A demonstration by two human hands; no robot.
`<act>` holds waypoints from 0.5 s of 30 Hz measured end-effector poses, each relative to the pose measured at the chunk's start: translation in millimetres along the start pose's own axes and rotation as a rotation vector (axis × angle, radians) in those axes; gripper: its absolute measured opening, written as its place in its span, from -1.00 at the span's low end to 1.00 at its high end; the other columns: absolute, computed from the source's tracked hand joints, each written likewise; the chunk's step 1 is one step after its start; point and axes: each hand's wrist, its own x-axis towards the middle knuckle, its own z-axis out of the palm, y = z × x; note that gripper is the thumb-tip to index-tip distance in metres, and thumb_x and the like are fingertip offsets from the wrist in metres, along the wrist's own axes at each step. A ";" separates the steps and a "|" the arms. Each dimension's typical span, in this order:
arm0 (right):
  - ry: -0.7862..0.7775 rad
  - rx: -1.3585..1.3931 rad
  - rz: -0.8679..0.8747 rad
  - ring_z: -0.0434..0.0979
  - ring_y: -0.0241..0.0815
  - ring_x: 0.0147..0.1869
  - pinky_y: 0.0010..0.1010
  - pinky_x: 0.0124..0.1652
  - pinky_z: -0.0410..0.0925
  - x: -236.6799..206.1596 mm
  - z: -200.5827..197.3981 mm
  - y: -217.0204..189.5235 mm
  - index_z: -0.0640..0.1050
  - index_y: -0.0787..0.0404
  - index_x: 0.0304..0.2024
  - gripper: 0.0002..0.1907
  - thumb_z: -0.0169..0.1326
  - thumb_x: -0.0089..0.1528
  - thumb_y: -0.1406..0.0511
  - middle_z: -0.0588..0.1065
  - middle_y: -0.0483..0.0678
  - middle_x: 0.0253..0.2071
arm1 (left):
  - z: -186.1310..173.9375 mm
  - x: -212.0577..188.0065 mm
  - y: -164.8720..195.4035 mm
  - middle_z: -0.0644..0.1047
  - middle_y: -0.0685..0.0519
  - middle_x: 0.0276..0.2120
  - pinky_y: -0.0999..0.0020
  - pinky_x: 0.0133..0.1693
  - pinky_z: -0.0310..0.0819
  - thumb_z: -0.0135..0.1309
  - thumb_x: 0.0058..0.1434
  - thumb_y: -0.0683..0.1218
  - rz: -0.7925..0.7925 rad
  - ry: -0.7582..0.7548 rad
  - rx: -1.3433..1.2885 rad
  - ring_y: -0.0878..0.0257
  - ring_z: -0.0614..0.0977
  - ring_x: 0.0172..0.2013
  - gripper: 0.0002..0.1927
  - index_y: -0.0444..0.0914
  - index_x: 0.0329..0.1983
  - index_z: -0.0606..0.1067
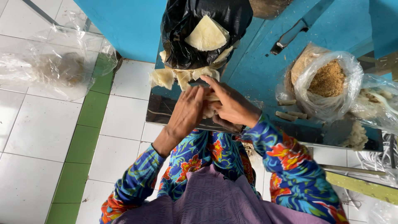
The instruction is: The person takes thin triangular dough sheets from a pile on a metal table, places a portion of brown crumbly filling from a plastic bag onto a sheet, and rolls the sheet by hand into a tight cylinder, setting finished rolls on the table. The person repeats this rolling cycle continuously throughout the episode.
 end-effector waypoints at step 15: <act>0.040 -0.555 -0.313 0.65 -0.09 0.02 -0.51 -0.30 0.55 -150.1 -29.0 17.4 0.34 0.02 0.39 -0.20 -0.02 0.14 0.67 0.58 0.01 0.10 | -6.5 -5.7 8.4 0.52 -0.08 0.06 0.04 0.17 0.28 0.07 0.26 -0.30 0.027 0.285 -0.089 -0.02 0.50 0.14 -0.66 -0.27 0.11 0.45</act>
